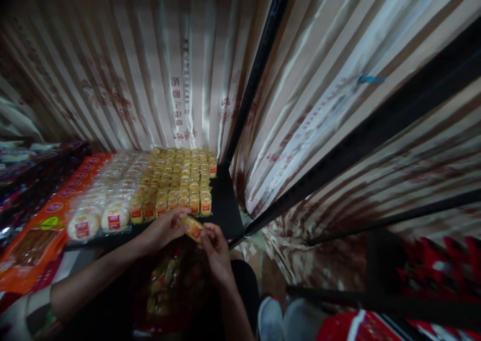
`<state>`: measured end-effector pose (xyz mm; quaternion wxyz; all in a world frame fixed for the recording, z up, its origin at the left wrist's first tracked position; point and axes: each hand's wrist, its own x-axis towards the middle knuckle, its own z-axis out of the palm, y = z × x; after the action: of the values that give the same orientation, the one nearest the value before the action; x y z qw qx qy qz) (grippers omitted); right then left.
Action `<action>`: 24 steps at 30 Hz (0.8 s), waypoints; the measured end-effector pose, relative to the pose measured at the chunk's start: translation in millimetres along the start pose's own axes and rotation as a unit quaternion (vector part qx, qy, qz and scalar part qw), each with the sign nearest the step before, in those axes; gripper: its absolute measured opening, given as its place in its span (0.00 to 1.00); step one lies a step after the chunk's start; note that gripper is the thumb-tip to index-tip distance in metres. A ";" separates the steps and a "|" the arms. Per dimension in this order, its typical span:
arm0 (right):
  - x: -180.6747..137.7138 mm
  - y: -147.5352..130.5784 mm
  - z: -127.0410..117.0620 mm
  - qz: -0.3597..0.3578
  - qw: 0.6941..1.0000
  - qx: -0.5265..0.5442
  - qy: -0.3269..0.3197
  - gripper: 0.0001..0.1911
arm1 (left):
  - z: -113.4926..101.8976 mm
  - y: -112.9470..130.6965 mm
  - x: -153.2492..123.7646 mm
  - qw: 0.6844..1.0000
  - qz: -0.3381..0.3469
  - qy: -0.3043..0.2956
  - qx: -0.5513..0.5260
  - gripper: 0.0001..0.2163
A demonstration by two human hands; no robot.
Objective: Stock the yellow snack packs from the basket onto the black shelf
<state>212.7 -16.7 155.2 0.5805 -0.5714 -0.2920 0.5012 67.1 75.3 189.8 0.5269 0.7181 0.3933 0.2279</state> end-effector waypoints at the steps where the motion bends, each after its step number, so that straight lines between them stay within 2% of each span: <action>1: 5.2 -4.3 -2.5 -0.021 1.000 -0.015 -0.006 0.22 | -0.9 8.4 9.6 0.999 0.009 0.006 0.039 0.15; 5: 31.6 -21.4 -14.9 -0.113 0.986 -0.122 0.018 0.22 | -2.5 43.5 46.9 0.983 0.058 -0.003 0.176 0.17; 8: 54.4 -33.2 -24.4 -0.163 0.962 -0.209 0.061 0.24 | 0.6 63.3 71.5 0.968 0.110 -0.035 0.221 0.18; 11: 80.8 -41.7 -31.2 -0.188 0.954 -0.219 0.086 0.26 | 6.3 72.2 94.8 0.961 0.146 -0.021 0.236 0.19; 17: 143.1 -40.7 -30.8 -0.192 0.972 -0.093 0.101 0.27 | 13.2 63.1 129.8 0.940 0.183 0.041 0.285 0.21; 21: 177.1 -27.2 -24.7 -0.169 0.973 -0.091 0.125 0.25 | 10.4 41.8 137.2 0.919 0.159 0.097 0.348 0.19; 24: 197.4 -14.6 -21.9 -0.155 0.974 -0.112 0.125 0.23 | 6.1 23.1 138.5 0.910 0.147 0.112 0.371 0.15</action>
<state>300.8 158.1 119.1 0.6150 -0.6389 -0.3567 0.2941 160.4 180.1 197.3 0.1359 0.8812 0.3960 0.2195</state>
